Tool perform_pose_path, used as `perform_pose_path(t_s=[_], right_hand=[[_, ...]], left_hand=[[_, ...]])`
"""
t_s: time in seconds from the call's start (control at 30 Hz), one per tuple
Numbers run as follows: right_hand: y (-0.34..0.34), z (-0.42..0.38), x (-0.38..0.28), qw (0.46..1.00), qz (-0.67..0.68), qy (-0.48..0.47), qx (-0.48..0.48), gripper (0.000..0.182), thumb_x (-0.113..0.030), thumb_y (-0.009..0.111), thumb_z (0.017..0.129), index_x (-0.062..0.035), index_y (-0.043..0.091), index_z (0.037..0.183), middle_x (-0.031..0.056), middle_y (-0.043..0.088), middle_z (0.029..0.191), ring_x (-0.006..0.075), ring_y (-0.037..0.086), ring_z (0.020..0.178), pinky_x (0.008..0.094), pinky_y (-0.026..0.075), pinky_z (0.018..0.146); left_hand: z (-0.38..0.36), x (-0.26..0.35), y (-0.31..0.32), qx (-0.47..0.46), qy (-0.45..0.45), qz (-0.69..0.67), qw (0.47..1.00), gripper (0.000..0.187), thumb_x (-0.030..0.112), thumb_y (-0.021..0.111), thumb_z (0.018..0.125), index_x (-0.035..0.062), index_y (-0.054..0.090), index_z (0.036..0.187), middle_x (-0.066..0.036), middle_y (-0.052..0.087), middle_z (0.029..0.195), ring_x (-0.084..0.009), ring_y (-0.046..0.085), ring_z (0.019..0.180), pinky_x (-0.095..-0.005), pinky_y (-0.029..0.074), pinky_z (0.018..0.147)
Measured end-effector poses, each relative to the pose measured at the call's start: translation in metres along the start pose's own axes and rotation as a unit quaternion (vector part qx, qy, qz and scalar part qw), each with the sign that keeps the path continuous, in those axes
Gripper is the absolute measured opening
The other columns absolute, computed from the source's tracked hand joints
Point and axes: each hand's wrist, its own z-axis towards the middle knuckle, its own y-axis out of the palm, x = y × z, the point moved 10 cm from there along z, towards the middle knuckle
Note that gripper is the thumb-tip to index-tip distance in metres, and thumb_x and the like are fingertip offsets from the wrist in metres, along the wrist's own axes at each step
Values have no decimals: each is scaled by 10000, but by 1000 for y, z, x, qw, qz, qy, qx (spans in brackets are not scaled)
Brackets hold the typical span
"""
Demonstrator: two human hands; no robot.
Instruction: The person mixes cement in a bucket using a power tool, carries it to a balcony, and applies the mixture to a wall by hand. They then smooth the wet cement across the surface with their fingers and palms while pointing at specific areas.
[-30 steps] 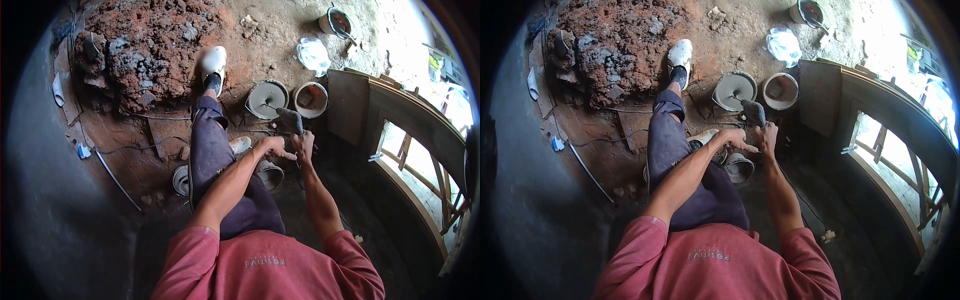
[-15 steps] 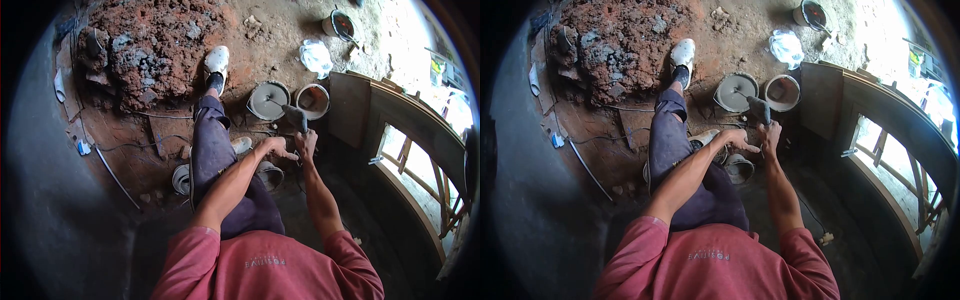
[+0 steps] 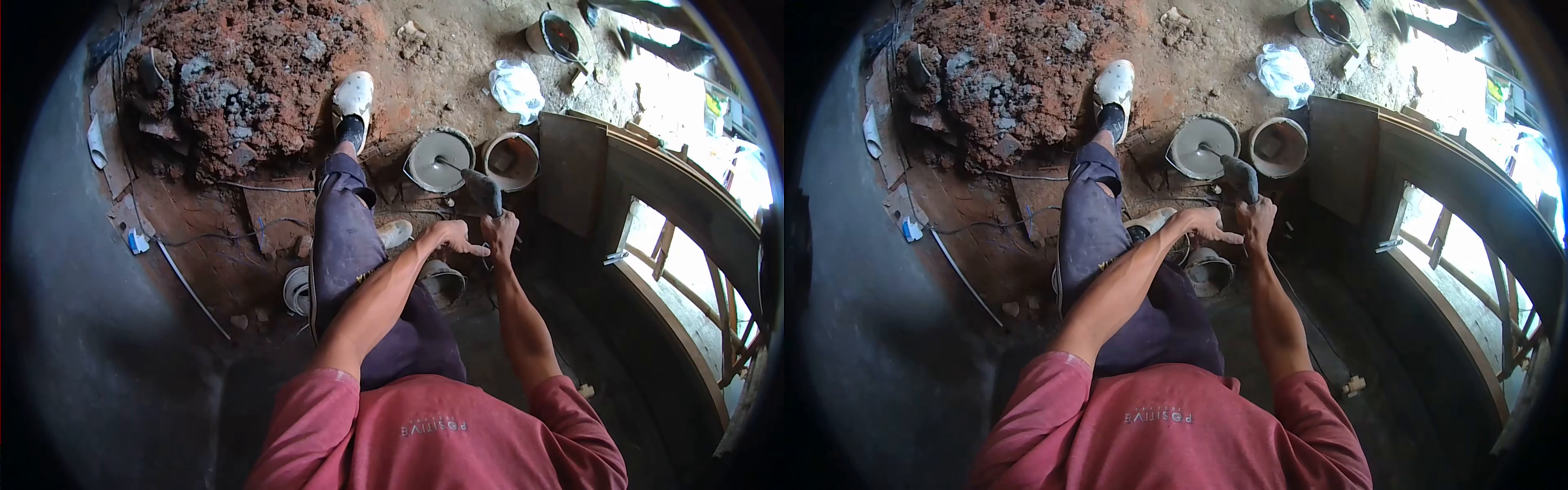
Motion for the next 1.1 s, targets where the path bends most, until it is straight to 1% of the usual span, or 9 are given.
perform_pose_path(t_s=[0.13, 0.33, 0.43, 0.5, 0.73, 0.8, 0.93, 1.0, 1.1], right_hand=[[3, 1, 4, 999, -26, -20, 13, 348, -272, 594, 728, 74, 606, 690, 284, 577, 637, 449, 607, 653, 454, 464, 624], [-3, 3, -3, 998, -41, -44, 28, 344, -258, 587, 735, 82, 599, 692, 286, 568, 628, 456, 591, 640, 466, 454, 619], [-4, 4, 0, 1000, -3, 10, -15, 300, -225, 586, 695, 72, 615, 708, 288, 589, 658, 457, 579, 651, 502, 450, 666], [-9, 1, -4, 1000, 11, -4, -7, 286, -207, 585, 684, 79, 597, 686, 282, 563, 609, 450, 575, 591, 470, 447, 599], [-7, 7, -6, 1000, 26, -14, -3, 278, -201, 577, 675, 76, 576, 660, 269, 549, 578, 429, 547, 532, 443, 447, 567], [-6, 8, -10, 999, 33, -28, -11, 288, -211, 580, 678, 76, 578, 664, 264, 545, 569, 422, 541, 522, 438, 449, 564], [-7, 6, -8, 999, 39, 1, -27, 302, -226, 585, 682, 76, 587, 671, 267, 551, 580, 425, 554, 536, 433, 454, 570], [-10, 7, -18, 999, 37, -29, -19, 312, -235, 589, 686, 77, 595, 679, 274, 560, 598, 429, 566, 556, 429, 458, 574], [-8, 8, -22, 999, 23, -20, -33, 328, -244, 600, 701, 83, 588, 674, 285, 559, 614, 454, 581, 609, 452, 454, 589]], left_hand=[[-7, 4, -3, -7, -3, 5, 1000, 981, 821, 653, 585, -148, 607, 730, -187, 643, 663, -274, 676, 584, -369, 556, 493], [-1, 3, -4, 7, 5, 7, 1000, 881, 809, 661, 593, -67, 599, 669, -126, 611, 636, -256, 657, 579, -358, 563, 503], [-5, 4, -5, 8, -4, 8, 1000, 853, 808, 661, 594, -40, 580, 643, -117, 596, 650, -251, 647, 588, -350, 570, 516], [-9, 5, -3, 7, -13, -4, 1000, 857, 807, 657, 599, -45, 579, 648, -128, 604, 692, -247, 648, 614, -354, 578, 533], [-9, 9, -4, 20, 6, -9, 1000, 876, 813, 648, 600, -59, 580, 660, -120, 603, 706, -234, 645, 643, -360, 576, 509], [-9, 4, -2, 11, -22, -44, 999, 890, 829, 628, 600, -58, 577, 662, -116, 605, 714, -235, 640, 623, -359, 572, 492], [-7, 2, 0, 0, -22, -43, 999, 915, 851, 606, 592, -61, 576, 672, -117, 599, 699, -236, 634, 601, -353, 568, 478], [-3, 2, -4, 16, -11, -35, 999, 927, 866, 591, 586, -58, 565, 653, -116, 588, 667, -225, 627, 575, -353, 560, 464], [0, 1, -3, 22, -11, -46, 999, 946, 883, 573, 577, -60, 562, 647, -115, 582, 646, -218, 633, 555, -346, 546, 444]])
